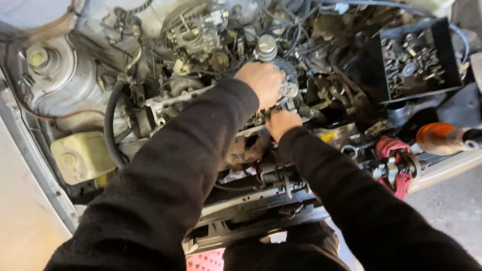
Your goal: The person installs a camshaft into the engine cylinder head, aligning it with the cam lobes. They then use a torque wrench to tighten the camshaft bolts in sequence.
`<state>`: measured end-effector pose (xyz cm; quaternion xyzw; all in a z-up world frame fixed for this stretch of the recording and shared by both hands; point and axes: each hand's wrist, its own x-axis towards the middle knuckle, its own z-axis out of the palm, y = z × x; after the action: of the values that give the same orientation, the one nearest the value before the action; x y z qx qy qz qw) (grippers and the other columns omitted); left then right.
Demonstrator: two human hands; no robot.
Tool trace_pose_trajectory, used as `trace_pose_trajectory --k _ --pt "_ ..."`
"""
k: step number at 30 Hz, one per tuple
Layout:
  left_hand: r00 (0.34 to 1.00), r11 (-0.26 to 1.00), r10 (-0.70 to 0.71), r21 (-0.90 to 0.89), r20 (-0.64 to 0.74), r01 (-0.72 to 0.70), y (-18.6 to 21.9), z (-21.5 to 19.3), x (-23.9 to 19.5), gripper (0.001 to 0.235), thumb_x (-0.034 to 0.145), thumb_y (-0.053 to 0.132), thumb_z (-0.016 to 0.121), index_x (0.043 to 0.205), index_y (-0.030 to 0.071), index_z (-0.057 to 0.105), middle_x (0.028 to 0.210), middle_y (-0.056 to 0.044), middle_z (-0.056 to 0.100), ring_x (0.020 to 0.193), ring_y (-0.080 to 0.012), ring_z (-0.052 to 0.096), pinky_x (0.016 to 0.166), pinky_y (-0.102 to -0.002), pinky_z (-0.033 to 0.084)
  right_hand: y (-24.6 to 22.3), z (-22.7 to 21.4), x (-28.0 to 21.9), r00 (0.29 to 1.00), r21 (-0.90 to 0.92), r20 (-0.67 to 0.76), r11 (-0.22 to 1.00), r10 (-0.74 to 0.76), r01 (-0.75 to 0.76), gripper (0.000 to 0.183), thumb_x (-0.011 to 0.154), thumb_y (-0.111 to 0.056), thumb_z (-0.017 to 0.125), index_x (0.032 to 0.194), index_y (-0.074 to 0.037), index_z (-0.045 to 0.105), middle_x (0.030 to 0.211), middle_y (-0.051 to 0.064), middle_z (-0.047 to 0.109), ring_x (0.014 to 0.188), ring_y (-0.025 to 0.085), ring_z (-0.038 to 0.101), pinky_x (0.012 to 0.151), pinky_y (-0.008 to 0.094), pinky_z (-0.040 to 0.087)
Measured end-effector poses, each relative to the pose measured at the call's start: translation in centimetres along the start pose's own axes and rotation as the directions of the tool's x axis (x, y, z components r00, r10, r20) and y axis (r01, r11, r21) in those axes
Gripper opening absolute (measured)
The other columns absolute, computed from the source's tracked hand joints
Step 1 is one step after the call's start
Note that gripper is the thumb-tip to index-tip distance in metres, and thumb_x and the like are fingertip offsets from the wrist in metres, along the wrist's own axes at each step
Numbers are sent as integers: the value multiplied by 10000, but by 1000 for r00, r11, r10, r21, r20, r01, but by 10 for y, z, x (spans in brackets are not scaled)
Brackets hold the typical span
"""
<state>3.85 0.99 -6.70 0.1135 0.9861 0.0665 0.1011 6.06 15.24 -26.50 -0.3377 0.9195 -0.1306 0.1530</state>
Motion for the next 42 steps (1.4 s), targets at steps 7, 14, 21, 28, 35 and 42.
trace_pose_trajectory --k 7,14,21,28,35,42 --pt "997 1000 19 -16 -79 -21 -5 9 5 142 810 191 672 855 86 757 815 -161 740 757 -379 723 681 -499 576 -38 -38 -11 997 -12 78 1000 -4 5 446 912 -483 643 811 -61 745 818 209 728 778 410 714 723 530 576" --pt "993 998 33 -40 -118 -38 -3 10 5 124 785 181 680 824 93 757 812 -157 741 750 -374 722 666 -498 571 -40 -3 -3 998 140 -37 989 55 -50 276 922 -319 652 835 -76 748 817 215 719 766 432 703 715 557 565" --pt "997 1000 15 -22 -73 -17 -1 7 9 132 794 186 673 822 90 759 850 -162 741 774 -373 721 669 -501 571 -39 -4 -5 998 95 -45 995 46 -41 264 894 -327 666 846 -83 754 847 205 727 795 421 711 736 545 573" --pt "996 997 35 -63 -88 -41 -2 12 7 136 791 172 666 773 79 763 806 -164 740 749 -370 724 660 -496 576 -68 -17 -10 973 135 -81 965 -217 226 324 943 -369 567 1020 -109 743 1014 169 747 934 397 713 777 532 559" --pt "994 997 56 -56 -98 -62 -3 10 9 124 771 141 657 764 64 754 786 -178 739 740 -371 728 647 -491 578 -83 0 -6 994 271 51 959 -102 84 411 964 -444 515 1163 -143 712 1175 146 730 1077 380 680 878 500 531" --pt "995 995 71 -61 -66 -75 -3 10 10 125 776 139 659 751 61 754 792 -188 738 744 -368 729 657 -483 581 -77 8 -3 990 258 65 961 -123 102 447 973 -445 506 1236 -132 686 1236 152 707 1134 375 654 915 491 512"
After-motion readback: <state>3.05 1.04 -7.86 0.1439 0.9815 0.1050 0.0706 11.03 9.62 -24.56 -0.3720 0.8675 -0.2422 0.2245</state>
